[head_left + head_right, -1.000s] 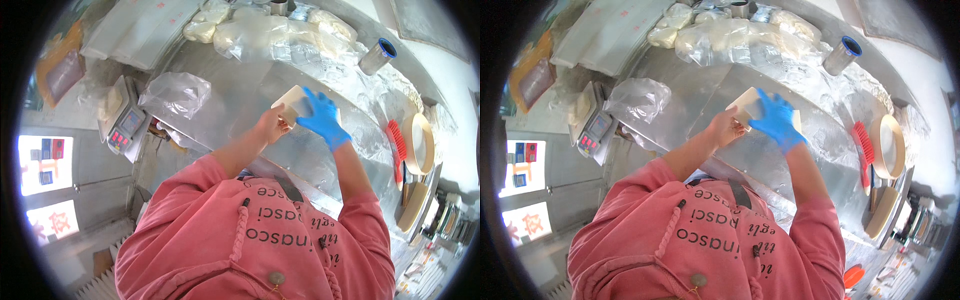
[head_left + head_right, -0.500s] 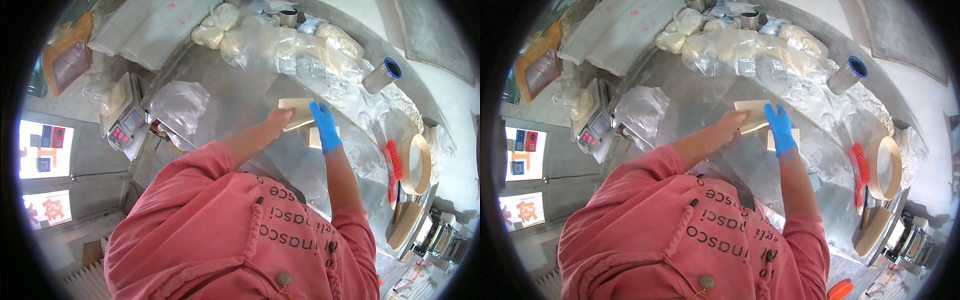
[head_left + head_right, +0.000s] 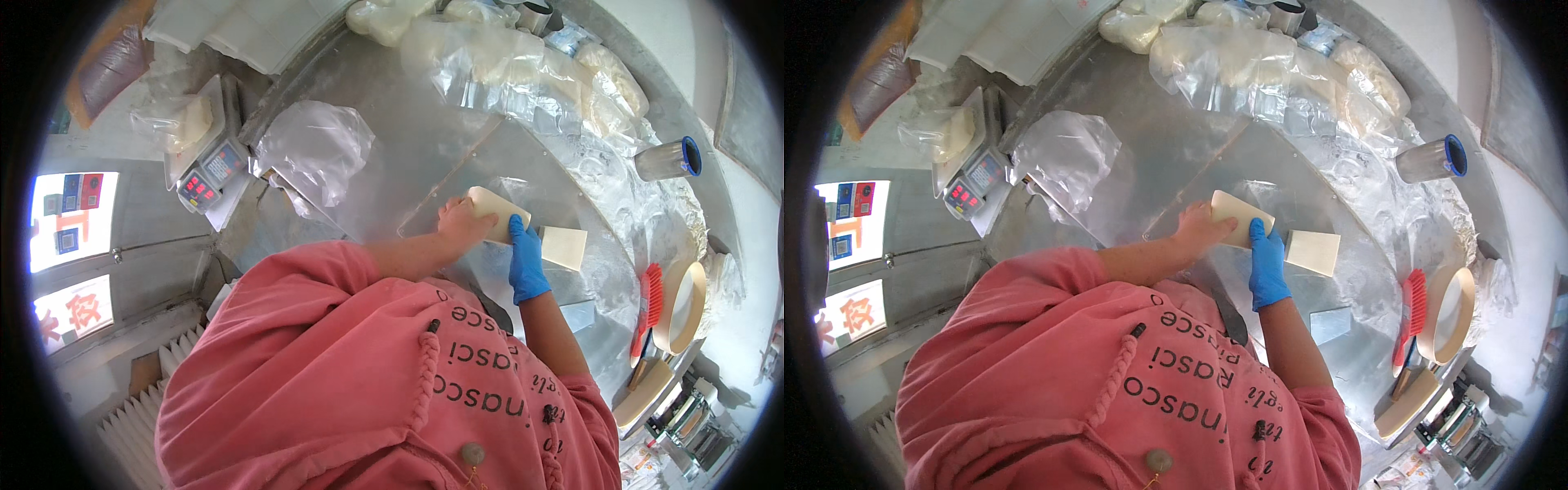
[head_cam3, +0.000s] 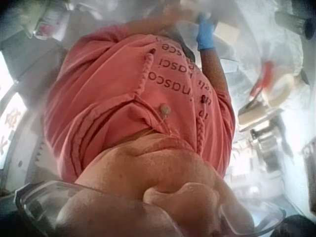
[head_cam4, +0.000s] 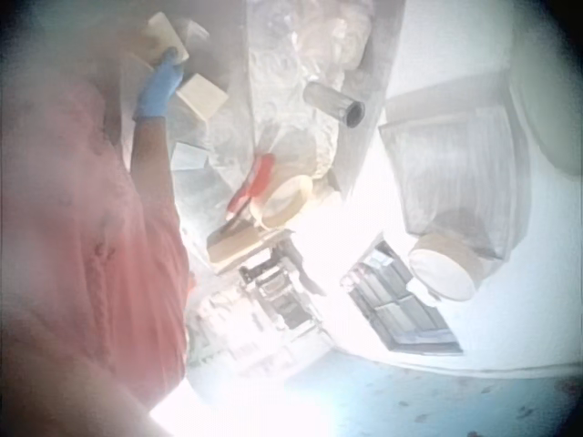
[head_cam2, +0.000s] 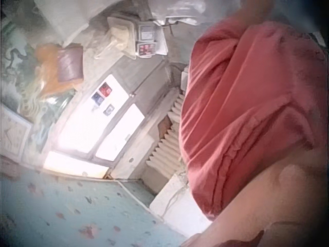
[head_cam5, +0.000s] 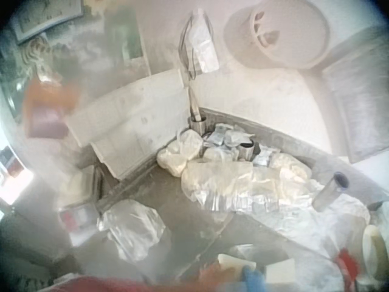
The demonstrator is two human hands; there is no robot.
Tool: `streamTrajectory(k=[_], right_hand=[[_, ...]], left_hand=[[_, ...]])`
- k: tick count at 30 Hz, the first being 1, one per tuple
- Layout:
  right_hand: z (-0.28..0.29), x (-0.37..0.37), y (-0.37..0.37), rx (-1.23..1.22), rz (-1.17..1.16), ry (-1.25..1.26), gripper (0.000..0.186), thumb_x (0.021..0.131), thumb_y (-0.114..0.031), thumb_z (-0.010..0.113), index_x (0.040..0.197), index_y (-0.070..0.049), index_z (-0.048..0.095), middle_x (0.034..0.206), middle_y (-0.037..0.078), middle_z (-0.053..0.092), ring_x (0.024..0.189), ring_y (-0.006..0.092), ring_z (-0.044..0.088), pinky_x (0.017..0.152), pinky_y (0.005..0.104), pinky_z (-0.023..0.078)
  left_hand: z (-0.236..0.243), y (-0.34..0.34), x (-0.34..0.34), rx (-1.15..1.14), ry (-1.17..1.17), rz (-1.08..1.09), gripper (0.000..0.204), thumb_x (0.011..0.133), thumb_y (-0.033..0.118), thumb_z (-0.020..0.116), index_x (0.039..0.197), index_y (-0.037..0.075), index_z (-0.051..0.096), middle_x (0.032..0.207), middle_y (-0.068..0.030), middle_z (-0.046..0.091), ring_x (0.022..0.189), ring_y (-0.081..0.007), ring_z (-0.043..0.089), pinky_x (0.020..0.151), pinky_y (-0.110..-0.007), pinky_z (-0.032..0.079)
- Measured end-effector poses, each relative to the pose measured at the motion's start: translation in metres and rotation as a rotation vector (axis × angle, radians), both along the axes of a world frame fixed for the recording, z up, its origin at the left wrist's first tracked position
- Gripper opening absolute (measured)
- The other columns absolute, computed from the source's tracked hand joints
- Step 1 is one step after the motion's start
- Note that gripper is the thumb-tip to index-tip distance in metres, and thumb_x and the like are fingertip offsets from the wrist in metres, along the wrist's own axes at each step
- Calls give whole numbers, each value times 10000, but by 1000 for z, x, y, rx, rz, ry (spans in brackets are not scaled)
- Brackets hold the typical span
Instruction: The person repeatedly picks up rectangular food blocks, places them into clear plastic bags, and weighs the bags on a digital scale. The person then sets the weighed bags aside and continues the process with additional blocks.
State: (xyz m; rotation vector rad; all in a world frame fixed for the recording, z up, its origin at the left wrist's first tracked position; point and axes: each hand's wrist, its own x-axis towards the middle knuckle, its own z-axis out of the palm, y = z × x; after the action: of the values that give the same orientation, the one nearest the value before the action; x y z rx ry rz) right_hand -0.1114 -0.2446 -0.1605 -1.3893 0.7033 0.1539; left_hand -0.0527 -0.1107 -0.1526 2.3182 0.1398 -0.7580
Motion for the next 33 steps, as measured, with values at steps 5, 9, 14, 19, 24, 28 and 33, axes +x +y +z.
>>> streamTrajectory(k=[5,9,14,19,24,28,33], right_hand=[[-1,-1,-4,79,-36,-24,428,933,-326,524,1184,20,545,1078,74,603,952,152,540,864,303,423],[-13,-3,-5,145,-69,-54,432,934,-326,523,1200,14,536,1092,62,593,963,146,534,874,301,418],[-11,-3,-7,199,-35,-69,428,933,-330,525,1195,8,540,1087,58,588,973,148,529,876,304,417],[-7,-2,-6,147,-7,-123,426,935,-333,521,1192,7,540,1093,65,587,979,150,526,884,304,412],[-8,-14,-17,254,55,-148,442,934,-348,513,1205,0,523,1124,68,577,1048,167,515,923,300,384],[-21,-56,-50,100,190,-348,450,926,-301,515,1248,11,477,1199,91,541,1121,208,492,984,328,358],[55,-67,-77,618,-103,-447,707,799,-248,626,1364,41,316,1343,152,431,1248,256,416,1072,371,296]], left_hand=[[29,-5,-2,18,39,9,618,706,424,619,1158,8,548,1263,-197,432,1174,-398,366,1008,-425,318],[35,-8,-6,-55,-43,28,625,701,400,617,1160,-18,544,1237,-219,443,1174,-398,357,1010,-426,303],[25,-8,-5,-163,32,173,574,697,296,681,1155,-26,552,1091,-162,578,1016,-293,542,859,-377,442],[33,2,20,-465,357,310,531,719,268,728,1121,-40,567,1000,-114,636,878,-213,625,748,-335,502],[6,-4,27,-526,337,83,563,713,321,740,1100,-41,549,995,-136,629,907,-267,621,767,-358,500],[58,-42,-13,-260,-627,-488,559,642,382,736,956,-15,497,865,-212,611,814,-375,611,714,-436,486],[96,-69,5,-588,-114,-498,597,632,337,766,1023,-23,493,921,-208,609,865,-322,612,736,-382,484]])
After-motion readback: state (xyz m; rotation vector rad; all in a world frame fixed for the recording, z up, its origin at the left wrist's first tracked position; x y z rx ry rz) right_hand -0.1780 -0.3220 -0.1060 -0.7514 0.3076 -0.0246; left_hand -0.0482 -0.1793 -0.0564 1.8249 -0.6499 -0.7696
